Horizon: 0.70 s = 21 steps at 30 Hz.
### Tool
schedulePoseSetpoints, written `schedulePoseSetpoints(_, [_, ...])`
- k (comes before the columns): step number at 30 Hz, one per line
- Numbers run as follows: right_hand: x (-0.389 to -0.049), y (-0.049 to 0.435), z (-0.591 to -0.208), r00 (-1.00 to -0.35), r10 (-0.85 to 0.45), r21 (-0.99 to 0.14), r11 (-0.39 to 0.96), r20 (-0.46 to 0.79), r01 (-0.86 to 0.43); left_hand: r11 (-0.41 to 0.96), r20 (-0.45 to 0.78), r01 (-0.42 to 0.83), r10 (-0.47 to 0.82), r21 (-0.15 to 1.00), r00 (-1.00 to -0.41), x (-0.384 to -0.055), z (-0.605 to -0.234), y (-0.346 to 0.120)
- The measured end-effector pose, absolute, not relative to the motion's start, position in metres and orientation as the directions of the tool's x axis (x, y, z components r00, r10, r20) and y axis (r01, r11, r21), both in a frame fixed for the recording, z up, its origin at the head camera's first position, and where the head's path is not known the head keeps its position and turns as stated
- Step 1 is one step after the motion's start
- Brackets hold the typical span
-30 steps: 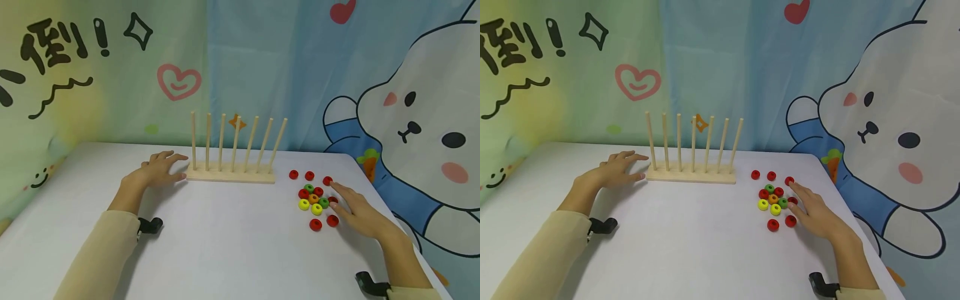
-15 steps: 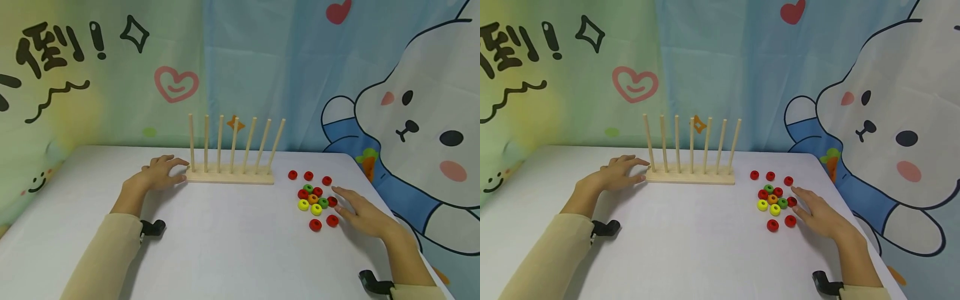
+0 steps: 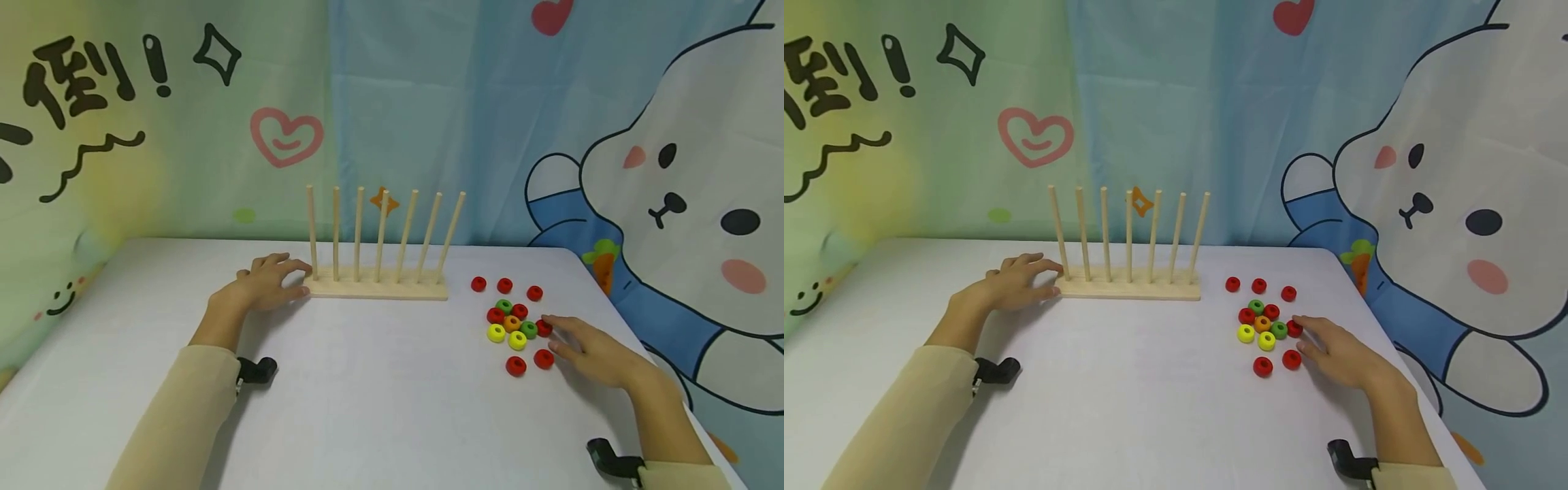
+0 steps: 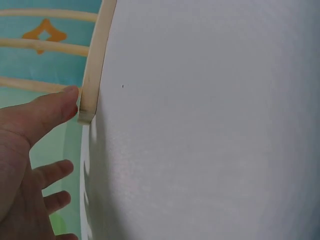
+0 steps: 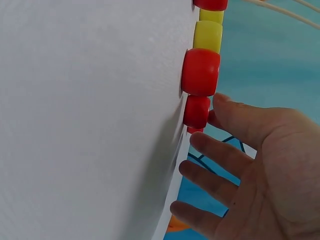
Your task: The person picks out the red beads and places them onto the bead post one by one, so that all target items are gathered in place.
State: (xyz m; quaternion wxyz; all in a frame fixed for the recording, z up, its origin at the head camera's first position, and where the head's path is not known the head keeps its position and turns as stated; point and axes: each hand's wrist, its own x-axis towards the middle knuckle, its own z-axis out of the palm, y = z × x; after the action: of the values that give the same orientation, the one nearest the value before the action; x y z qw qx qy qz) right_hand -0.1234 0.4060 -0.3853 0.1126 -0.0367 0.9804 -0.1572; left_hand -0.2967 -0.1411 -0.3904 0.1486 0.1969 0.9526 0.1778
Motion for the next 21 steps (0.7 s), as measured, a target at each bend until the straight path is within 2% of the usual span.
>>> schedulePoseSetpoints(11, [-0.1222, 0.4077, -0.3841, -0.974, -0.097, -0.302, 0.953, -0.205, -0.032, 0.867, -0.229, 0.318, 0.423, 0.383, -0.877, -0.2975, -0.3916, -0.1347])
schedulePoseSetpoints(21, [-0.1269, 0.4016, -0.3845, -0.985, -0.093, -0.289, 0.956, -0.148, -0.047, 0.842, -0.207, 0.31, 0.431, 0.441, -0.878, -0.3002, -0.3997, -0.1424])
